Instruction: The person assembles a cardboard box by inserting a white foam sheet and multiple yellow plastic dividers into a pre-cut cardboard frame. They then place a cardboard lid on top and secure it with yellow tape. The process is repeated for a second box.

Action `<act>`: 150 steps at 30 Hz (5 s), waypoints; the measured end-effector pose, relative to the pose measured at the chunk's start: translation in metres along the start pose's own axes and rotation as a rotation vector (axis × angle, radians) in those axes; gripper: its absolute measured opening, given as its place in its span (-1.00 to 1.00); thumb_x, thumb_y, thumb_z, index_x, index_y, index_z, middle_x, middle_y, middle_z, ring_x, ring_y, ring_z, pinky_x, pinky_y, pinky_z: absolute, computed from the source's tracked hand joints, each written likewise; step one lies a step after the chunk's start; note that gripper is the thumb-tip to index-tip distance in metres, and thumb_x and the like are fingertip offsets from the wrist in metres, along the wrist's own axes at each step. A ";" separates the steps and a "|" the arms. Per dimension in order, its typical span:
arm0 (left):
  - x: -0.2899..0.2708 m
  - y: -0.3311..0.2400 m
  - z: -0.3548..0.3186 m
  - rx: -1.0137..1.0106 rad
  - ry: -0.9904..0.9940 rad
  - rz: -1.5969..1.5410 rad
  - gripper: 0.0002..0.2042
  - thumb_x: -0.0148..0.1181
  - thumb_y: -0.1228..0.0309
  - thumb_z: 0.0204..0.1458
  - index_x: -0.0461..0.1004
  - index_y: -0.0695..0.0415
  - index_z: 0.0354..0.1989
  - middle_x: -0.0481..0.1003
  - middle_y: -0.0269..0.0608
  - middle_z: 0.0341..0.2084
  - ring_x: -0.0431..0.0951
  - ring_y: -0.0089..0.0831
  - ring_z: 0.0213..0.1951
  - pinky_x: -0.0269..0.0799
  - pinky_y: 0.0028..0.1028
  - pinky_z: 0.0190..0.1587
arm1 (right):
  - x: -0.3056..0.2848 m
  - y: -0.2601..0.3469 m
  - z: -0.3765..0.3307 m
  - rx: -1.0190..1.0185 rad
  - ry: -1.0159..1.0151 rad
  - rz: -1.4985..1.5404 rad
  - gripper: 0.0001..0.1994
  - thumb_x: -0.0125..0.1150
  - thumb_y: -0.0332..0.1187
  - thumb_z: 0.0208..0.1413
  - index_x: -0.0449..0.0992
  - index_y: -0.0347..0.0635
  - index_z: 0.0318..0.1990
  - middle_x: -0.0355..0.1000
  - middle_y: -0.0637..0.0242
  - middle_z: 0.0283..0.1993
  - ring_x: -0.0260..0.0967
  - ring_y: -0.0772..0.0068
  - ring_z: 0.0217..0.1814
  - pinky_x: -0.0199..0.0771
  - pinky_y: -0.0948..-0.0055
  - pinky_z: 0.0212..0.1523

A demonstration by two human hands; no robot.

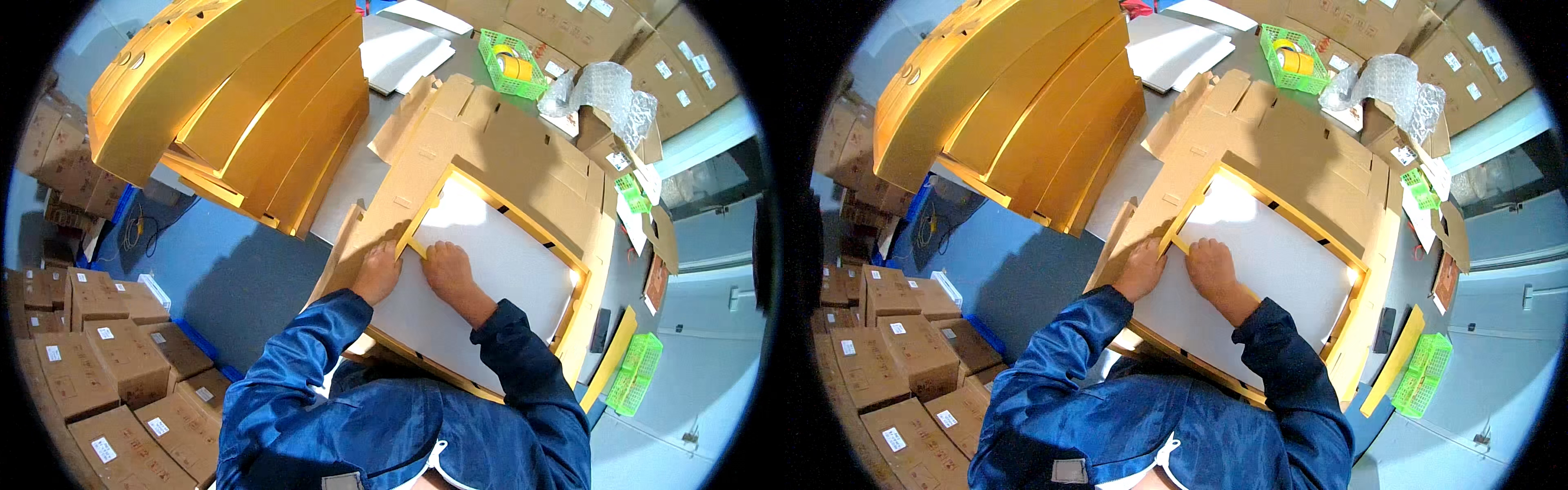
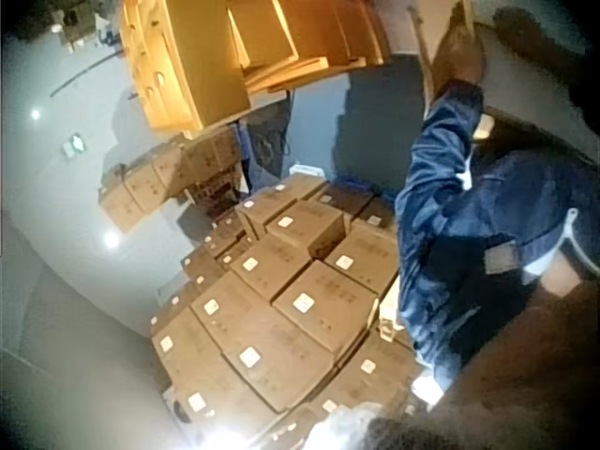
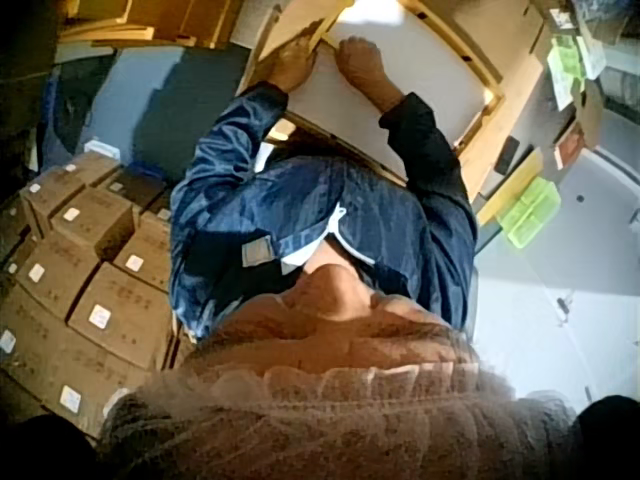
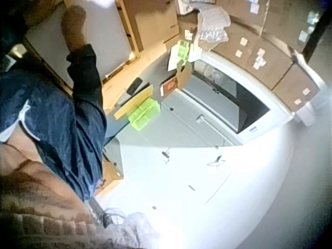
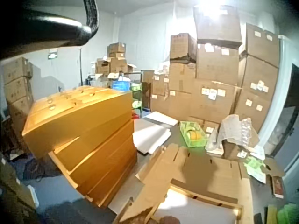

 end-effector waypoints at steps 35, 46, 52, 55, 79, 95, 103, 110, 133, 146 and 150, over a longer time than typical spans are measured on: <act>-0.026 -0.047 -0.004 0.268 -0.376 0.406 -0.51 0.23 0.33 -0.06 0.32 0.27 0.05 0.38 0.13 -0.06 0.35 0.01 0.05 0.21 -0.08 0.14 | -0.115 -0.074 -0.080 0.154 -0.399 0.429 -0.55 0.19 -0.30 -0.01 0.30 -0.30 0.03 0.31 -0.06 0.00 0.25 -0.05 0.07 0.24 0.15 0.09; 0.164 -0.273 -0.074 1.158 0.472 0.130 -0.52 0.19 0.20 -0.06 0.34 0.32 -0.05 0.35 0.03 -0.06 0.28 -0.11 0.08 0.13 -0.24 0.19 | -0.035 -0.155 -0.399 1.085 -0.420 0.664 -0.63 0.20 -0.30 0.06 0.41 -0.28 0.00 0.43 0.05 -0.10 0.42 0.21 -0.11 0.42 0.31 -0.10; 0.205 -0.281 -0.051 1.100 0.430 0.218 -0.82 0.16 0.36 -0.08 0.39 0.20 -0.38 0.36 -0.10 -0.36 0.38 -0.17 -0.22 0.30 -0.27 -0.11 | -0.021 -0.106 -0.368 1.032 -0.203 0.777 -0.41 0.25 -0.10 0.01 0.27 -0.36 0.07 0.37 -0.17 -0.08 0.37 -0.05 -0.05 0.38 0.19 -0.07; 0.214 -0.284 -0.041 1.079 0.305 0.291 -0.88 0.08 0.40 -0.06 0.41 0.18 -0.39 0.37 -0.14 -0.40 0.40 -0.21 -0.25 0.32 -0.29 -0.18 | -0.006 -0.112 -0.368 1.084 -0.148 0.769 -0.53 0.20 -0.19 0.00 0.31 -0.37 -0.04 0.38 -0.22 -0.20 0.36 -0.20 -0.15 0.37 0.09 -0.15; 0.253 -0.296 -0.005 0.927 0.487 0.362 -0.78 0.04 0.38 -0.02 0.36 0.25 -0.24 0.39 -0.03 -0.28 0.38 -0.12 -0.18 0.26 -0.23 -0.12 | -0.004 -0.129 -0.357 0.926 -0.030 0.365 -0.70 0.08 -0.41 -0.09 0.27 -0.41 -0.20 0.43 -0.10 -0.47 0.44 -0.10 -0.43 0.43 0.08 -0.43; 0.034 -0.172 -0.126 0.594 0.762 0.218 -0.58 0.30 0.28 -0.14 0.33 0.24 -0.16 0.39 0.05 -0.35 0.40 0.01 -0.29 0.32 -0.17 -0.22 | 0.053 -0.265 -0.543 1.260 -0.070 0.169 -0.29 0.35 -0.07 -0.20 0.26 -0.31 0.08 0.24 -0.04 0.13 0.22 -0.05 0.13 0.30 0.08 0.06; 0.050 -0.112 -0.163 0.552 0.603 0.465 -0.73 0.14 0.38 -0.06 0.31 0.29 -0.26 0.36 0.12 -0.35 0.37 0.07 -0.23 0.28 -0.13 -0.21 | 0.071 -0.259 -0.527 1.243 -0.082 0.038 -0.20 0.44 -0.09 -0.32 0.25 -0.31 0.10 0.22 0.10 0.04 0.20 0.09 0.08 0.26 0.18 0.05; 0.107 -0.182 -0.188 0.241 0.730 0.176 -0.70 0.21 0.30 -0.03 0.32 0.24 -0.25 0.39 0.14 -0.45 0.43 0.11 -0.33 0.35 -0.12 -0.32 | 0.059 -0.262 -0.538 1.246 -0.097 0.078 -0.22 0.46 -0.11 -0.34 0.27 -0.29 0.07 0.24 0.13 -0.02 0.21 0.06 0.05 0.26 0.12 0.02; 0.200 -0.284 -0.170 0.075 0.750 0.054 -0.56 0.12 0.12 0.06 0.23 0.35 -0.26 0.40 0.17 -0.45 0.46 0.02 -0.34 0.37 -0.20 -0.27 | 0.059 -0.257 -0.568 1.118 -0.337 0.349 -0.24 0.44 -0.23 -0.32 0.22 -0.31 0.08 0.23 -0.03 0.04 0.13 -0.11 0.08 0.19 0.14 0.12; 0.233 -0.301 -0.159 -0.294 0.799 -0.518 -0.74 0.11 0.30 0.12 0.24 0.24 -0.29 0.35 -0.22 -0.60 0.49 -0.45 -0.62 0.41 -0.51 -0.62 | 0.057 -0.281 -0.582 1.197 -0.369 0.801 -0.30 0.40 -0.13 -0.25 0.29 -0.29 0.06 0.30 -0.08 0.04 0.24 -0.01 0.13 0.26 0.24 0.14; 0.212 -0.303 -0.146 0.117 0.500 -0.293 -0.80 0.09 0.30 0.13 0.31 0.19 -0.33 0.38 -0.25 -0.57 0.49 -0.47 -0.51 0.37 -0.55 -0.49 | 0.045 -0.282 -0.595 1.220 -0.437 0.853 -0.30 0.41 -0.17 -0.23 0.28 -0.29 0.09 0.31 -0.03 0.07 0.27 0.04 0.12 0.27 0.27 0.14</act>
Point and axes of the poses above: each hand's wrist, its own z-axis towards the middle knuckle, its own x-axis out of the palm, y = z × x, the point moved 5 cm from there along z, towards the middle knuckle
